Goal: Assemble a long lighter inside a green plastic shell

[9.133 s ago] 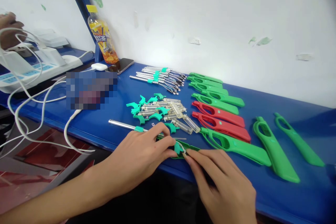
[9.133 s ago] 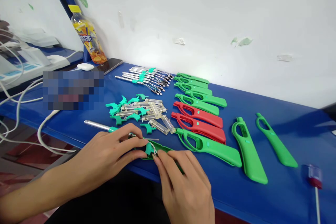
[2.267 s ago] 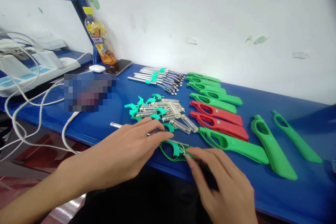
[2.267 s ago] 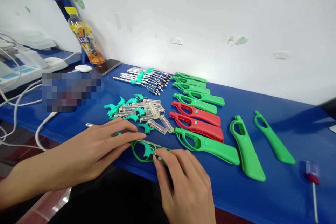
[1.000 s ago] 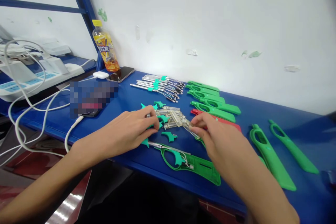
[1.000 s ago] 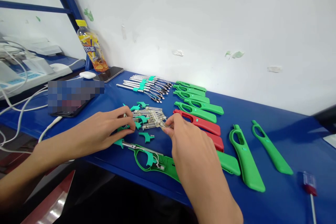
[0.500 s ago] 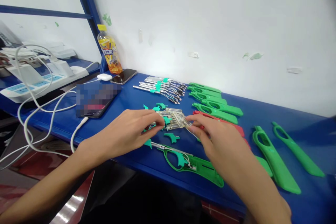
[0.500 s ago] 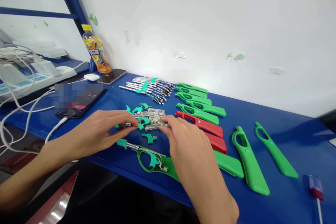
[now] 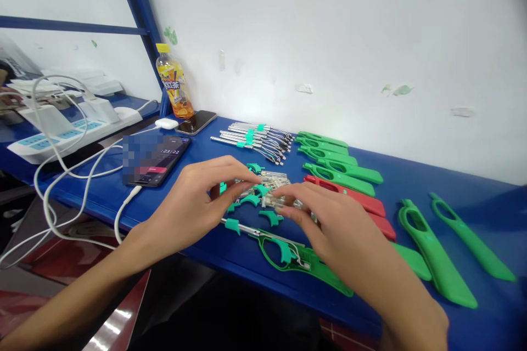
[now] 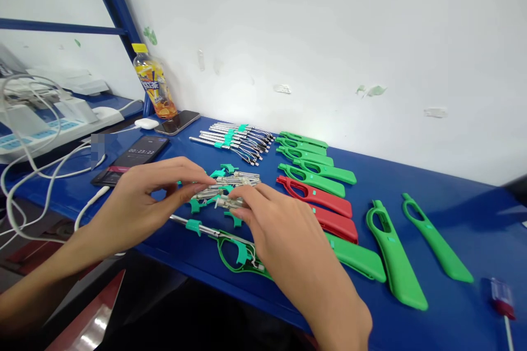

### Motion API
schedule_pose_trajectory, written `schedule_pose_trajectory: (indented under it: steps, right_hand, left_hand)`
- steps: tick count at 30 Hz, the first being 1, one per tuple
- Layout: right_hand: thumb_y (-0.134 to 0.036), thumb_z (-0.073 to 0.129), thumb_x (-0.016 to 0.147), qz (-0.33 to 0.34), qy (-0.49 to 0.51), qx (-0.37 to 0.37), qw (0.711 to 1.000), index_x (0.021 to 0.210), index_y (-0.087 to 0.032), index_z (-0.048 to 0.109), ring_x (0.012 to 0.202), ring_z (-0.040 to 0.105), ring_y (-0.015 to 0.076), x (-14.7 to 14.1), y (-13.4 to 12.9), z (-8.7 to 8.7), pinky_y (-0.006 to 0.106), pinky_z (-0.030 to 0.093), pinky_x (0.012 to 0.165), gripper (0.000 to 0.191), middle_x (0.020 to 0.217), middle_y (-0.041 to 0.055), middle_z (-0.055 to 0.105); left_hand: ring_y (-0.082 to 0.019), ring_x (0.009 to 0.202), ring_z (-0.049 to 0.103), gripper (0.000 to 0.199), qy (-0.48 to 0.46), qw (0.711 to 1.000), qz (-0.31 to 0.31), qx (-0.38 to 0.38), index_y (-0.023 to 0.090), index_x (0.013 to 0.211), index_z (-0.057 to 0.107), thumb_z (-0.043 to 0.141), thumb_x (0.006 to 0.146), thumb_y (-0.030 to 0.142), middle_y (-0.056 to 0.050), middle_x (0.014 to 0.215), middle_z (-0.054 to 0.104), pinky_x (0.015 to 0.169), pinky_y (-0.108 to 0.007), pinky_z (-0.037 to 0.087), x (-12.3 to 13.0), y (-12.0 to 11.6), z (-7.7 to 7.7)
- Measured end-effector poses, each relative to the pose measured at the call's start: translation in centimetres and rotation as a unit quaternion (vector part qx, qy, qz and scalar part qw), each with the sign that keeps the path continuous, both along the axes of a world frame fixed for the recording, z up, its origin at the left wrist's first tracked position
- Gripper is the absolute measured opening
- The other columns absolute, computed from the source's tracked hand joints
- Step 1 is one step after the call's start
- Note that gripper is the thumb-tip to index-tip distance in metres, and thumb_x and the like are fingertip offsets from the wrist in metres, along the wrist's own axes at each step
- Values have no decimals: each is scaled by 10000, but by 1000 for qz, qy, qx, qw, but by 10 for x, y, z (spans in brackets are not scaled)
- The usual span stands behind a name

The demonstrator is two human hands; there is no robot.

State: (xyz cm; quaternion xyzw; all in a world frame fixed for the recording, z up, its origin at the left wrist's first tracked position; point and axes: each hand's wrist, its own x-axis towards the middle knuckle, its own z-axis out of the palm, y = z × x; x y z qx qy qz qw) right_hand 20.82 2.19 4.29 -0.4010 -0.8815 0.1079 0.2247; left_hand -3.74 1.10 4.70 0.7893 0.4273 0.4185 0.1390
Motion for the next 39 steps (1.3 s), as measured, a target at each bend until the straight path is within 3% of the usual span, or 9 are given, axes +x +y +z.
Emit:
schedule_pose_trajectory:
  steps: [7,15,20,27,34,39]
  right_hand:
    - [-277,556,1112,7,4,45,999,1245,-320,630,952,762,245,-3,1,-1,364,524,740,158,1183,-29,775]
    - [-233,539,1109,4,-12,46,999,1282,-306,643,984,755,259,-4,0,1,371,532,779,215,1153,13,760]
    - [-132,512,1088,7,-32,63,997,1346,-280,642,941,739,242,-6,2,-2,366,545,772,325,1183,47,736]
    - [21,403,1034,45,-24,93,994,1315,-226,673,1041,724,242,-4,1,-2,383,592,821,461,1248,68,751]
    - [38,395,1027,68,-27,105,992,1309,-204,686,1069,711,262,-3,0,1,422,610,849,472,1249,68,762]
    - [25,394,1040,69,-18,104,992,1321,-218,681,1087,706,255,-2,-1,0,408,605,842,469,1273,69,755]
  left_hand:
    - [-89,637,599,127,-25,998,26,-50,229,944,764,668,1023,207,44,884,761,570,-218,464,6,-8,0]
    - [-100,624,585,171,-35,997,11,-62,225,905,702,594,1004,138,30,866,732,587,-244,465,6,-10,0]
    - [-112,708,554,358,-41,998,-19,-48,219,704,422,552,1003,70,27,804,611,605,-257,412,8,-12,-2]
    - [-113,702,470,438,-22,997,-54,-41,219,688,215,486,958,5,8,834,515,617,-284,386,10,-16,-4]
    - [-95,637,376,404,2,994,-86,-61,197,672,197,466,868,-33,11,844,454,575,-312,313,5,-18,-3]
    - [-90,635,452,426,-5,995,-81,-58,188,632,223,495,895,-9,4,844,500,571,-293,381,4,-18,-1]
